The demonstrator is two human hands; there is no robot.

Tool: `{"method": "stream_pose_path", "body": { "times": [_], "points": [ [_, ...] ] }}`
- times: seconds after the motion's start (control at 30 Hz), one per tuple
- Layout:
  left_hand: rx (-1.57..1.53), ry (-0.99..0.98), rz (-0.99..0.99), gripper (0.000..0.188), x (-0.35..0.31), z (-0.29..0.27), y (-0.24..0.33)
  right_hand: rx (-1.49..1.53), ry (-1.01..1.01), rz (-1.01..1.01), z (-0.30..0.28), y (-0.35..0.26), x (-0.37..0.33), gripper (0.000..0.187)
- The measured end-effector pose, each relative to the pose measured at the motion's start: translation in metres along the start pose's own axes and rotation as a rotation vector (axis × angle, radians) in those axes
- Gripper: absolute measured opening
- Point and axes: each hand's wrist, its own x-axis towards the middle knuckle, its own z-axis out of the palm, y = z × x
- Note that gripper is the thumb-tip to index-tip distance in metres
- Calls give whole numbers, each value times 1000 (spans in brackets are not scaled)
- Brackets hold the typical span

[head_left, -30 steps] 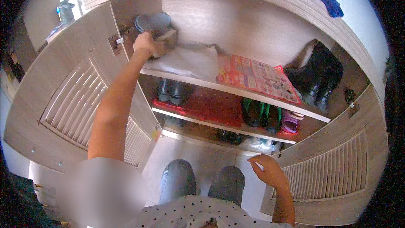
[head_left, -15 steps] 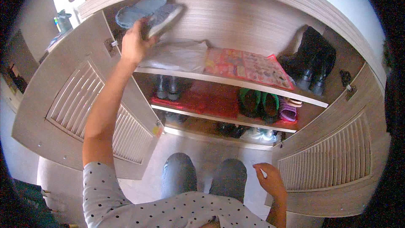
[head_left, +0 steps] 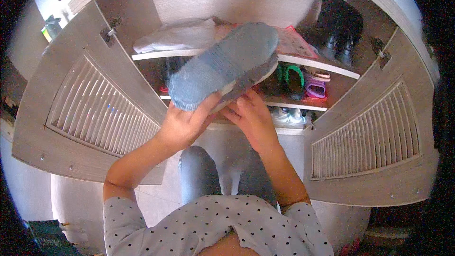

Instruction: The person sits on the floor and wipes the inside of a wooden cabinet with a blue cloth. They then remove a pair of slippers and a plastic bag from the shelves, place them on the floor, and continue wiping the interior surfaces. Finally, they return the slippers and bag to the cabinet and close the doors.

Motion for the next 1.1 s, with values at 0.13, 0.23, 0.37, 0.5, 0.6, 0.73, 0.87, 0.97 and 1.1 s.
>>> {"method": "stream_pose_path", "body": {
  "times": [0.13,0.23,0.37,0.5,0.6,0.73,0.87,0.97,1.1],
  "points": [
    [-148,74,59,44,-14,11,18,54,111,10,-11,15,-11,45],
    [-226,62,23,43,-23,11,39,104,182,30,-14,19,-15,52],
    [-531,187,-206,22,-21,6,37,28,143,95,-18,22,-24,40],
    [-794,423,-557,20,-10,17,42,-70,231,117,-6,15,-33,41],
    [-949,400,-770,32,-6,35,41,-338,324,-3,-15,26,-37,47],
    [-942,329,-966,40,-7,58,45,-596,381,-50,-28,36,-43,55],
    [-1067,266,-1092,40,-21,85,48,-612,343,-102,-45,43,-52,56],
    [-1266,250,-1230,41,-19,89,53,-576,385,-42,-53,47,-59,55],
    [-1408,353,-1453,41,-26,98,50,-1059,416,-133,-71,51,-65,54]
  ]
}}
